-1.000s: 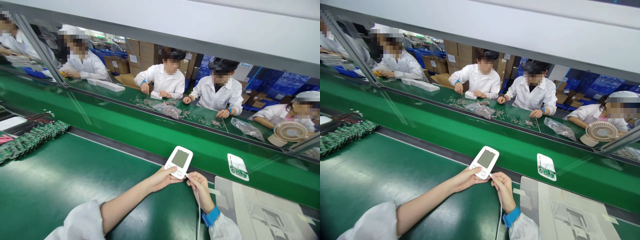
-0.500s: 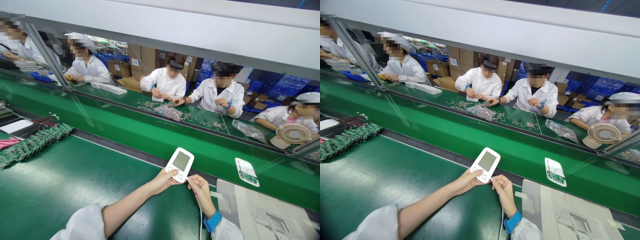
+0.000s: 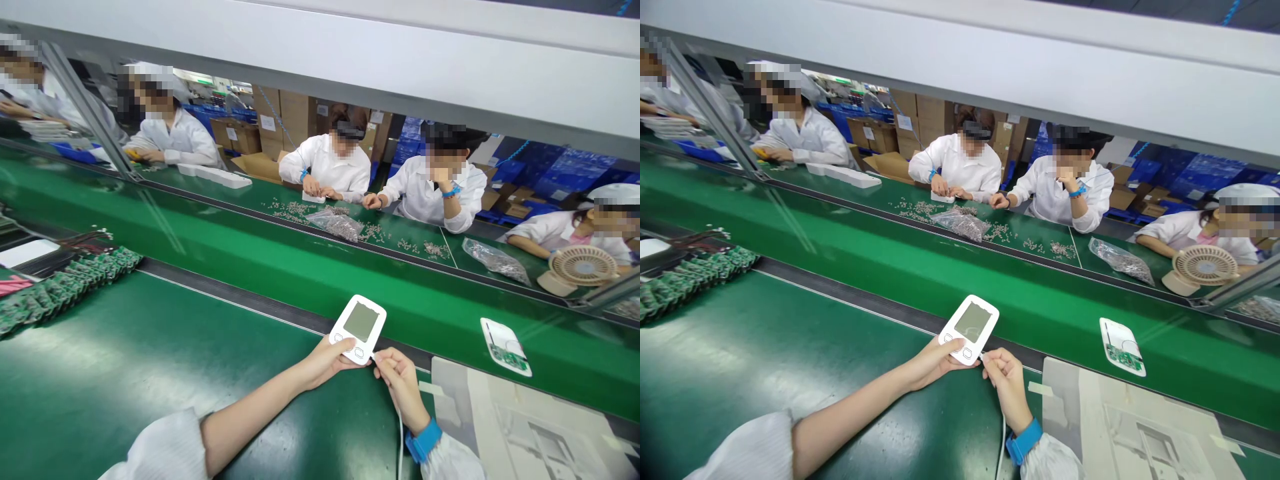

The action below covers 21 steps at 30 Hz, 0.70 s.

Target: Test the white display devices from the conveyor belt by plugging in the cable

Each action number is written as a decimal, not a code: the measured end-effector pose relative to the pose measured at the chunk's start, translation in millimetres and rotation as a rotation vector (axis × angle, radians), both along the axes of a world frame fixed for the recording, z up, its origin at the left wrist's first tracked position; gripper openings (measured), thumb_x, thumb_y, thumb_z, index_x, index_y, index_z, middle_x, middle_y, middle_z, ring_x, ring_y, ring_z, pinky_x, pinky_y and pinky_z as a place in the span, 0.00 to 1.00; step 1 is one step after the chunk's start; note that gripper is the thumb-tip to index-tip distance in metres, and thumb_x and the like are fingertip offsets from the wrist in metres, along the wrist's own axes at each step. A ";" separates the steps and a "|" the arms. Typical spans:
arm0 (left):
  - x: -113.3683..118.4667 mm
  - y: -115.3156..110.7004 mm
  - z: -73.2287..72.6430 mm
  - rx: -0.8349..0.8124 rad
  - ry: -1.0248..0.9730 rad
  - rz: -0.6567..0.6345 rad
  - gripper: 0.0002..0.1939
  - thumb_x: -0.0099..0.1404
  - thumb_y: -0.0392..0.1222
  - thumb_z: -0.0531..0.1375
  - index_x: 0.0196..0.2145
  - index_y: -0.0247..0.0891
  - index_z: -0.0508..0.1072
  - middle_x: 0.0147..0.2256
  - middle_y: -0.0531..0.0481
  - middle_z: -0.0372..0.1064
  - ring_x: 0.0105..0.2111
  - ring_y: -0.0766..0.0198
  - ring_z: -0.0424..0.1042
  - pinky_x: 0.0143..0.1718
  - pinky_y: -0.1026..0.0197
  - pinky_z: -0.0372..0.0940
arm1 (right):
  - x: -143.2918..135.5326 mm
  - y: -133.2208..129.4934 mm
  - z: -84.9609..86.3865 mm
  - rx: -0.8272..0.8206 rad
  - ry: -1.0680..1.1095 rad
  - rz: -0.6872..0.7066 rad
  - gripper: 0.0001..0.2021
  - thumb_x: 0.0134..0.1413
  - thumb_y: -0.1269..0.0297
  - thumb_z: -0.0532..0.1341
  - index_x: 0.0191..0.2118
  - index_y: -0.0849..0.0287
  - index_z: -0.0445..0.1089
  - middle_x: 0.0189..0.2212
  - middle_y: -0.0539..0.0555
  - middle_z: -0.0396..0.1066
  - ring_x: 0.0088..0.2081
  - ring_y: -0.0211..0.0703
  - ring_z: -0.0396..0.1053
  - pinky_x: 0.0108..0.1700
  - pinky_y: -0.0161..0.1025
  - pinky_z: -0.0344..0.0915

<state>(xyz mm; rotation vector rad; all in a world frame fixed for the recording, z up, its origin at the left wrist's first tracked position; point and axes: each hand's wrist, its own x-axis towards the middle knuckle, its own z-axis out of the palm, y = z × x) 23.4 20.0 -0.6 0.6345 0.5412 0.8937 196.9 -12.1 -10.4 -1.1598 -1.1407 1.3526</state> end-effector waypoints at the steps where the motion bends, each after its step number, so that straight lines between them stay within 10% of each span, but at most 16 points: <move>1: 0.0 -0.1 -0.1 0.002 0.002 -0.001 0.21 0.59 0.35 0.57 0.50 0.28 0.61 0.47 0.33 0.65 0.42 0.48 0.69 0.48 0.41 0.60 | 0.0 -0.1 0.5 -0.002 0.005 0.001 0.12 0.48 0.56 0.61 0.28 0.61 0.67 0.15 0.47 0.63 0.17 0.31 0.49 0.21 0.33 0.41; 21: 0.9 0.0 4.4 -0.025 -0.012 -0.015 0.21 0.60 0.34 0.57 0.50 0.26 0.60 0.46 0.31 0.66 0.43 0.46 0.68 0.48 0.42 0.59 | -1.7 1.6 -0.3 -0.023 0.157 -0.004 0.09 0.47 0.60 0.63 0.27 0.61 0.69 0.11 0.41 0.54 0.16 0.29 0.46 0.26 0.34 0.55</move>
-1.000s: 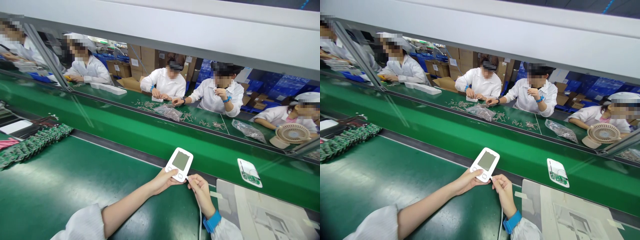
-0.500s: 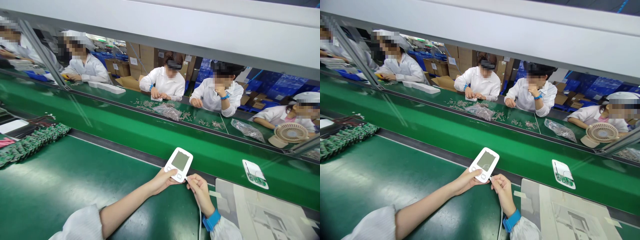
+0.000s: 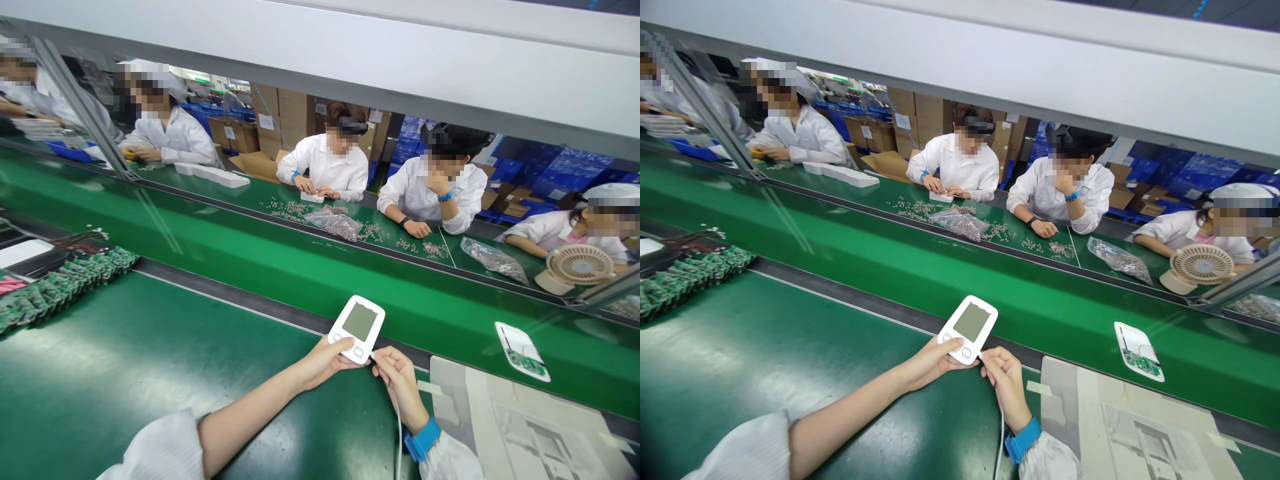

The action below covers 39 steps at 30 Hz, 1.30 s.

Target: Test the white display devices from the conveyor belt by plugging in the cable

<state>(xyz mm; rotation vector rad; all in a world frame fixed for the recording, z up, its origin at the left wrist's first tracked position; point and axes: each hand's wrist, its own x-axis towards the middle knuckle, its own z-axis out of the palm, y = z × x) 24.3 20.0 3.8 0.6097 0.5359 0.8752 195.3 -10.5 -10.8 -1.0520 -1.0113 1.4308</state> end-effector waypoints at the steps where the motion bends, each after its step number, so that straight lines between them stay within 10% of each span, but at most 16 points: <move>1: -0.2 0.2 -0.4 -0.006 -0.004 0.003 0.21 0.60 0.35 0.57 0.50 0.27 0.60 0.45 0.31 0.66 0.43 0.46 0.68 0.48 0.42 0.59 | 0.0 0.1 -0.1 -0.002 0.008 -0.004 0.09 0.47 0.60 0.63 0.27 0.61 0.69 0.11 0.41 0.53 0.16 0.29 0.45 0.26 0.34 0.55; 39: -5.3 3.2 -0.4 -0.046 0.001 -0.076 0.22 0.60 0.40 0.57 0.50 0.27 0.62 0.41 0.33 0.70 0.39 0.48 0.71 0.49 0.42 0.57 | 0.1 1.1 5.0 -0.010 0.135 0.018 0.07 0.46 0.63 0.63 0.29 0.61 0.69 0.09 0.41 0.54 0.15 0.30 0.48 0.27 0.35 0.56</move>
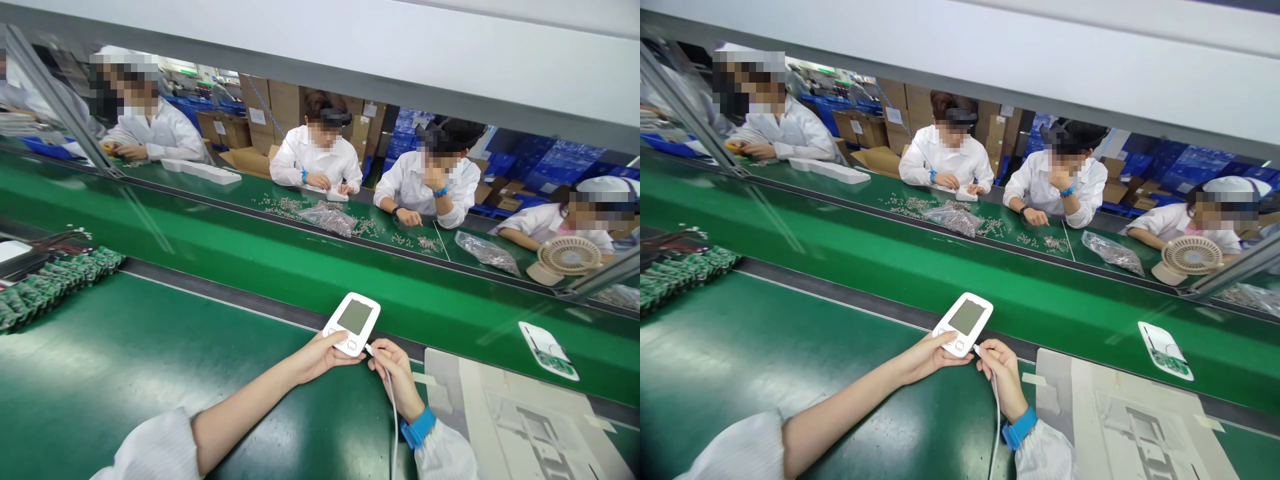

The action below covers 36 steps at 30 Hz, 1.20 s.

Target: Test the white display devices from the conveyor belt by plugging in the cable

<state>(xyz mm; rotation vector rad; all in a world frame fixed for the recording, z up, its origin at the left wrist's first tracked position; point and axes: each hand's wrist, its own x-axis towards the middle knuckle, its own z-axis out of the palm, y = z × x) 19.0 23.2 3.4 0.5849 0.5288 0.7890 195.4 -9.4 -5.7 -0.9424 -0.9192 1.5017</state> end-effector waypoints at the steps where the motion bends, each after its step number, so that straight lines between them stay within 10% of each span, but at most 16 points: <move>1: 0.2 0.0 0.0 0.000 -0.001 0.000 0.22 0.60 0.40 0.57 0.50 0.27 0.62 0.41 0.33 0.70 0.39 0.48 0.71 0.49 0.42 0.57 | 0.1 -0.2 0.9 -0.002 -0.008 0.005 0.07 0.46 0.63 0.63 0.29 0.60 0.69 0.10 0.41 0.54 0.15 0.30 0.48 0.27 0.35 0.55; 36: 3.8 -7.1 -3.8 0.166 0.069 0.054 0.21 0.57 0.40 0.61 0.47 0.31 0.66 0.42 0.35 0.69 0.39 0.51 0.71 0.46 0.44 0.60 | -0.2 -0.2 -9.2 0.048 -0.158 0.033 0.14 0.45 0.54 0.63 0.28 0.58 0.62 0.16 0.47 0.64 0.16 0.31 0.49 0.18 0.31 0.38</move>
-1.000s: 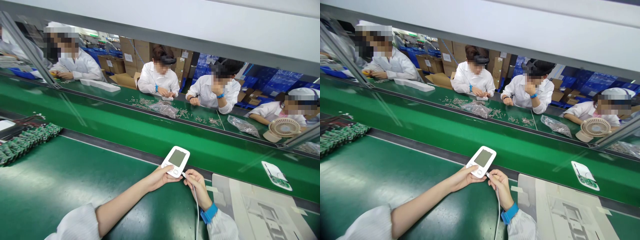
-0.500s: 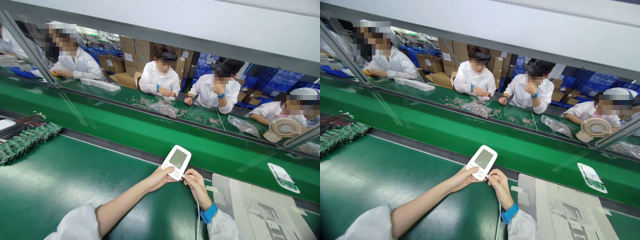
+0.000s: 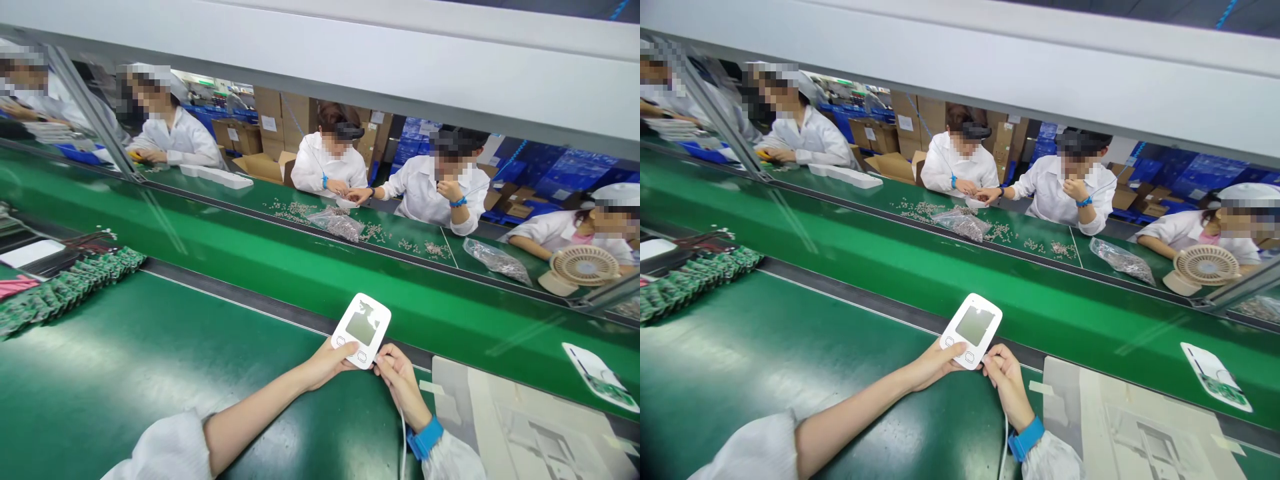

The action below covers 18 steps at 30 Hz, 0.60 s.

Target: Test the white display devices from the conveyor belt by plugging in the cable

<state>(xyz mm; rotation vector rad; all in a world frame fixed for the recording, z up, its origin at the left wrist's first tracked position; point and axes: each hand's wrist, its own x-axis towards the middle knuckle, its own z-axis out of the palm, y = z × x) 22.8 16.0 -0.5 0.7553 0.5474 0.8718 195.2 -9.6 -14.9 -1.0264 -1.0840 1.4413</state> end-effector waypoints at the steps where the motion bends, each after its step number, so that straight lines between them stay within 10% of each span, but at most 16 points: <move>1: 0.1 -0.2 0.0 0.006 -0.003 -0.001 0.21 0.57 0.40 0.61 0.47 0.30 0.66 0.42 0.35 0.69 0.39 0.51 0.71 0.46 0.44 0.60 | 0.3 0.1 0.6 -0.001 0.006 0.000 0.13 0.45 0.54 0.63 0.28 0.59 0.62 0.16 0.47 0.65 0.16 0.31 0.49 0.18 0.31 0.38; 18: 1.0 -1.6 4.7 0.114 0.042 -0.069 0.19 0.58 0.41 0.60 0.45 0.29 0.68 0.40 0.36 0.71 0.37 0.52 0.71 0.45 0.47 0.62 | 2.8 0.2 6.9 -0.085 0.198 0.025 0.10 0.45 0.60 0.64 0.27 0.58 0.63 0.11 0.41 0.55 0.19 0.34 0.55 0.29 0.34 0.56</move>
